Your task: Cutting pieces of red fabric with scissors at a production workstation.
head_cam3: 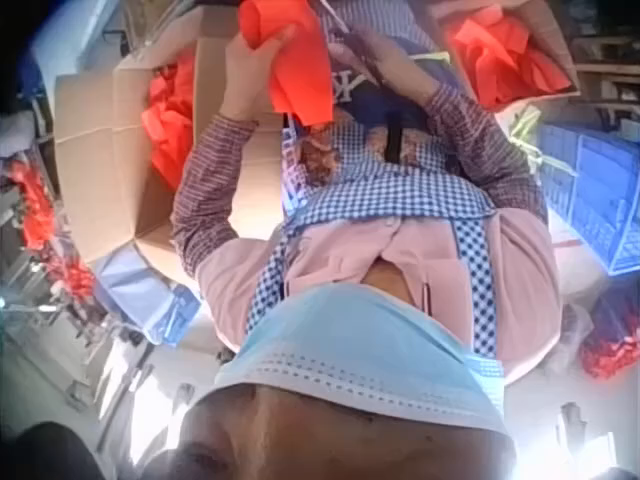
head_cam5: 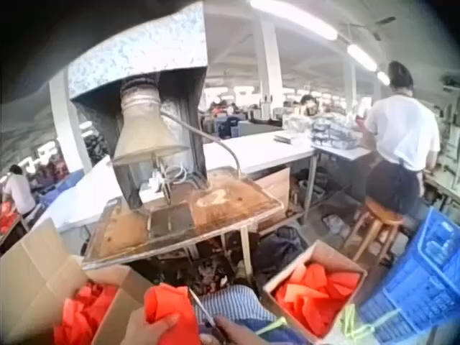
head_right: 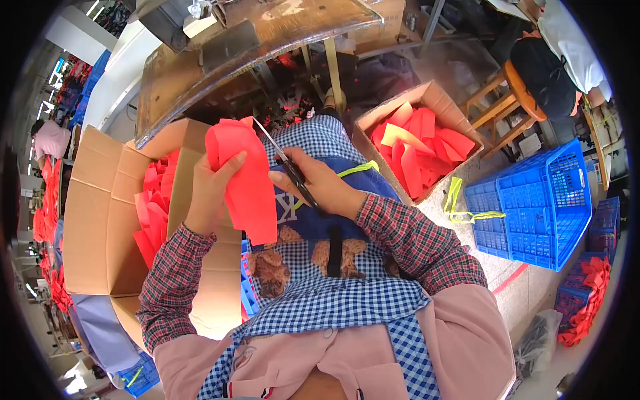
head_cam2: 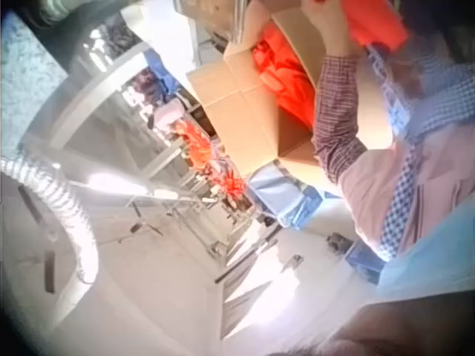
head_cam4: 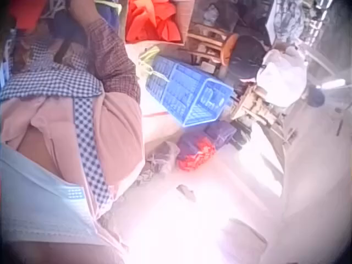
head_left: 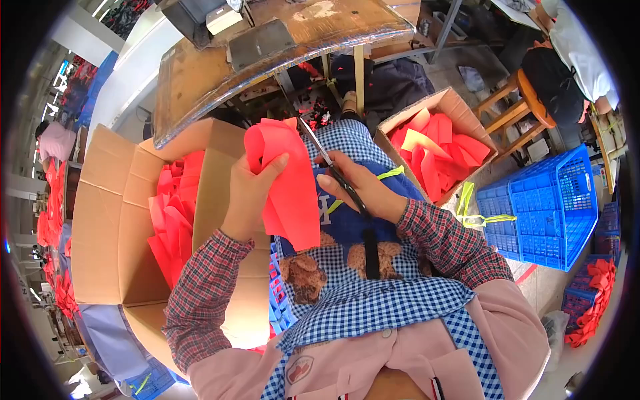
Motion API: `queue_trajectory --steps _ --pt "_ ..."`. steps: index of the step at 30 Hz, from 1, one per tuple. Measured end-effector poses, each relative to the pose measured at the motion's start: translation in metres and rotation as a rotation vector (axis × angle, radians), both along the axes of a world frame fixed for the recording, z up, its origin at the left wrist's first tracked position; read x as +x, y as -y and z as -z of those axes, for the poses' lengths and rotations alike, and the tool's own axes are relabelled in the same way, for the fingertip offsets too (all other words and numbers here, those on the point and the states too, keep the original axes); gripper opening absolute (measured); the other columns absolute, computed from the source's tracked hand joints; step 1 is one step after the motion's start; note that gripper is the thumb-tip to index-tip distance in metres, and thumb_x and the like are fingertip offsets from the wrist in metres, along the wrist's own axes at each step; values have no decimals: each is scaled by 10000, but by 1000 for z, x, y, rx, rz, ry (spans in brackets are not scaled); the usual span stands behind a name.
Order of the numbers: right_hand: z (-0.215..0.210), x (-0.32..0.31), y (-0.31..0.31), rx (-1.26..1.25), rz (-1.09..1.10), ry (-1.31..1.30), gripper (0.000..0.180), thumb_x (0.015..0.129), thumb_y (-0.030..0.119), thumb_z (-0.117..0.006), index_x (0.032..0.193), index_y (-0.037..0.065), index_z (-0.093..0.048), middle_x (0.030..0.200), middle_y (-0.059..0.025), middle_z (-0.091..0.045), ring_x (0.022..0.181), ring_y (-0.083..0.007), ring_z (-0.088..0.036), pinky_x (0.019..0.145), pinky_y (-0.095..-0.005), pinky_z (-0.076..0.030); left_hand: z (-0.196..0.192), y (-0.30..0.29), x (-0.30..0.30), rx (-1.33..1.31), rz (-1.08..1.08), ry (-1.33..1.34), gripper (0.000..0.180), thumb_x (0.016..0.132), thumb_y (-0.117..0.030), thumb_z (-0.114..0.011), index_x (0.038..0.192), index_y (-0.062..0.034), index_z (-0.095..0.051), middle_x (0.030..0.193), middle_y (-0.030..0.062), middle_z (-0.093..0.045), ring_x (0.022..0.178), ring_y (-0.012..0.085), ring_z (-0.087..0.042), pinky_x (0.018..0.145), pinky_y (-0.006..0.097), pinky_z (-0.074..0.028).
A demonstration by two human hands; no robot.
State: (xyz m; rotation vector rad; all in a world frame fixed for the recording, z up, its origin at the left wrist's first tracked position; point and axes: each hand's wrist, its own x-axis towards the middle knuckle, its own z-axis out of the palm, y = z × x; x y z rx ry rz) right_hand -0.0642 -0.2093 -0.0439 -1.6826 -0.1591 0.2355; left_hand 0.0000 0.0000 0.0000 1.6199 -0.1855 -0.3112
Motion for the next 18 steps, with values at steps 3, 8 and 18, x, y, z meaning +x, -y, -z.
queue_trajectory --steps 3,8,18 --pt "2 0 -2 -53 24 59 598 936 475 -611 1269 -1 -467 879 -104 -584 803 -167 -582 716 -313 -477 -3 1 0 -33 -20 -17 252 899 -120 -691 1112 -1 -631 995 42 -679 869 109 -649 758 256 -535" --pt "-3 3 -6 -68 39 50 477 966 381 -605 1270 33 -485 736 4 -454 662 -85 -436 620 -255 -399 2 0 1 -2 -6 -40 258 906 -101 -679 1134 0 -613 1047 50 -678 919 112 -654 802 253 -532" --pt "-10 2 -7 -3 73 12 583 896 486 -667 1188 -2 -536 790 -61 -583 703 -116 -560 634 -281 -468 0 3 -3 -17 28 -28 256 905 -97 -681 1130 5 -615 1046 50 -679 927 112 -649 807 251 -528"
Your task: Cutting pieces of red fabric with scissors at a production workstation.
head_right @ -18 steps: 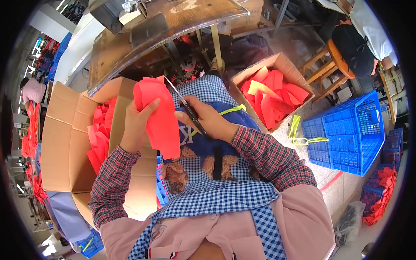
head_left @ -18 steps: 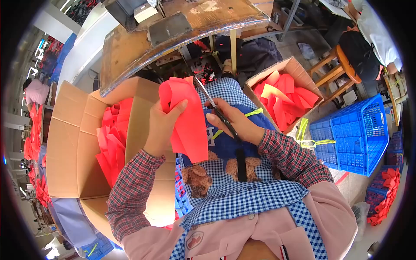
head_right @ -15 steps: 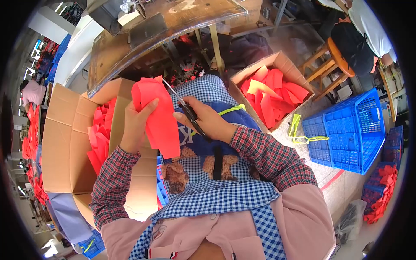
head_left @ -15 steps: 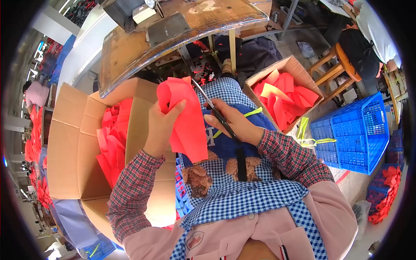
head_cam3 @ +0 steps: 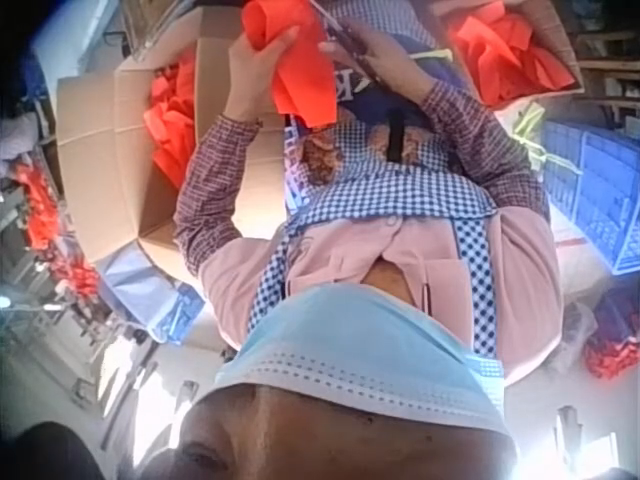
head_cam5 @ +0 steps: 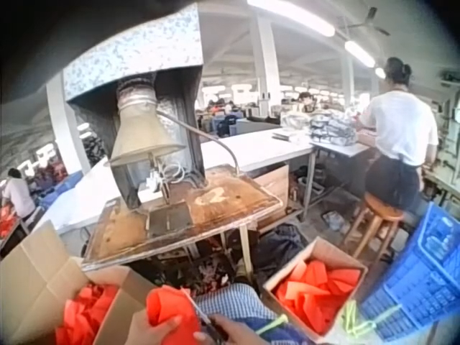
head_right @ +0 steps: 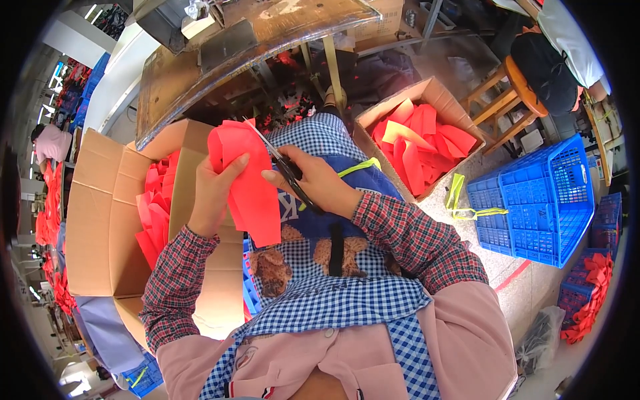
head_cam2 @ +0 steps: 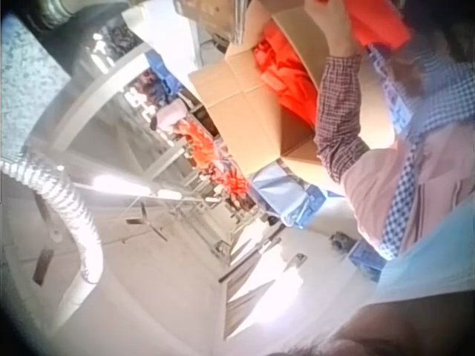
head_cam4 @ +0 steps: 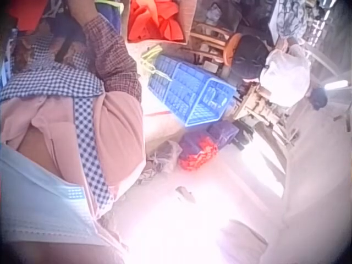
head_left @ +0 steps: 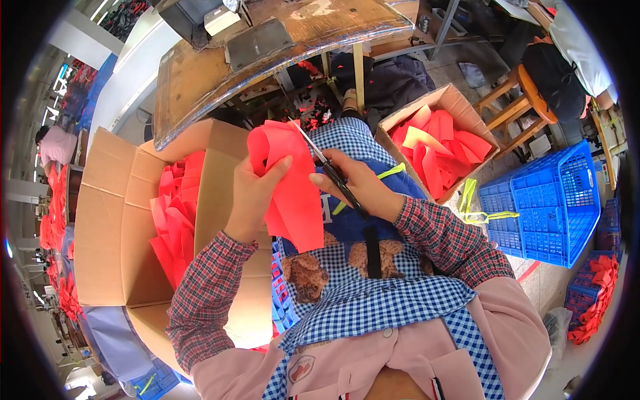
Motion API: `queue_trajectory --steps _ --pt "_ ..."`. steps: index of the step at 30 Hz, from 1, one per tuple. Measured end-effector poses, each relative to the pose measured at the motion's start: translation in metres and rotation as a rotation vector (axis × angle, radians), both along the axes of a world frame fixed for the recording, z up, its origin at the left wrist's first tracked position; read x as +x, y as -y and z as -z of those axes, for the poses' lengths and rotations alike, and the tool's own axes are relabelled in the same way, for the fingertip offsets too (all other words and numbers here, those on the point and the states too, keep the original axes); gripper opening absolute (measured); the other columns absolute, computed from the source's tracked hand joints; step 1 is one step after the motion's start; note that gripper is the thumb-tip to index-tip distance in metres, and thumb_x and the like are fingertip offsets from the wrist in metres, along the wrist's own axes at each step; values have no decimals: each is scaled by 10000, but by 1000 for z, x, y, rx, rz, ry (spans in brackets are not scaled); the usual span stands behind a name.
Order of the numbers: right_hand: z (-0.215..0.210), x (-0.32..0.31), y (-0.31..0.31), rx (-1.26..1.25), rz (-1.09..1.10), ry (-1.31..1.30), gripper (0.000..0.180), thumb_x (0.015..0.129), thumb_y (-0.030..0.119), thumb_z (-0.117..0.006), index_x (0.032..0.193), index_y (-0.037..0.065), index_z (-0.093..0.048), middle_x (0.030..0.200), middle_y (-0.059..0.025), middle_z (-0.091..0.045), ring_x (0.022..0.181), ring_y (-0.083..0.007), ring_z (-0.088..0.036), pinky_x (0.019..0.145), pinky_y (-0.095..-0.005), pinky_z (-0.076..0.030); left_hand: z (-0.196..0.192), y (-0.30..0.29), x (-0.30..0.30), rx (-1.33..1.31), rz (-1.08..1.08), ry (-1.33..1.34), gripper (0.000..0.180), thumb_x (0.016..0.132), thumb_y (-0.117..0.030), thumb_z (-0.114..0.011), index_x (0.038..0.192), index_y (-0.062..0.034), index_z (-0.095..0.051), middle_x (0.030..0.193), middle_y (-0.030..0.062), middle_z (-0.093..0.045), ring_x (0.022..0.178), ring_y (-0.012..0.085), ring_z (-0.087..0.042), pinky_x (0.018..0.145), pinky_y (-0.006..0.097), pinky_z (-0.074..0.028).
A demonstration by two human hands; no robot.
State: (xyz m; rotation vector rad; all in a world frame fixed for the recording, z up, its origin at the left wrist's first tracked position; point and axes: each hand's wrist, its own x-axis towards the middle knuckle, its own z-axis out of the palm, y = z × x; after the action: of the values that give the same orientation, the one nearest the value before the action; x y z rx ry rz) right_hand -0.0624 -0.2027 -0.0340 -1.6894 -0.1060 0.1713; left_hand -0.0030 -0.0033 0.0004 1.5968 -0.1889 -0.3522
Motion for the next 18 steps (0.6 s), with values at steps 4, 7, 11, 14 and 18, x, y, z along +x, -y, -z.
queue_trajectory --steps 4,7,11,14,18 --pt "5 1 0 0 17 21 560 896 481 -669 1166 7 -547 768 -50 -580 689 -107 -554 625 -270 -460 -2 2 -2 -19 -22 -3 244 898 -104 -691 1104 13 -637 1001 49 -683 876 111 -651 764 254 -534" --pt "7 1 0 11 25 10 539 895 472 -676 1146 11 -557 752 -45 -579 683 -101 -551 625 -265 -458 -1 1 -1 -13 -13 3 246 898 -103 -690 1107 14 -636 999 48 -684 874 111 -652 766 254 -535" --pt "12 1 0 79 23 -4 511 891 450 -692 1127 10 -585 752 -38 -596 692 -85 -554 633 -256 -463 1 -2 1 -19 3 20 252 897 -103 -691 1112 15 -634 1003 49 -687 876 113 -655 770 256 -537" --pt "26 2 1 125 46 67 495 897 424 -694 1144 5 -605 772 -35 -620 713 -75 -568 654 -249 -474 -7 -2 1 -10 31 -21 257 895 -109 -693 1113 12 -633 1002 48 -689 879 111 -657 771 255 -539" --pt "14 0 6 62 39 3 484 908 403 -686 1171 4 -613 802 -38 -641 736 -73 -581 680 -244 -484 -11 -8 6 54 61 -52 267 893 -120 -698 1118 9 -631 1004 47 -690 884 110 -658 773 255 -542"
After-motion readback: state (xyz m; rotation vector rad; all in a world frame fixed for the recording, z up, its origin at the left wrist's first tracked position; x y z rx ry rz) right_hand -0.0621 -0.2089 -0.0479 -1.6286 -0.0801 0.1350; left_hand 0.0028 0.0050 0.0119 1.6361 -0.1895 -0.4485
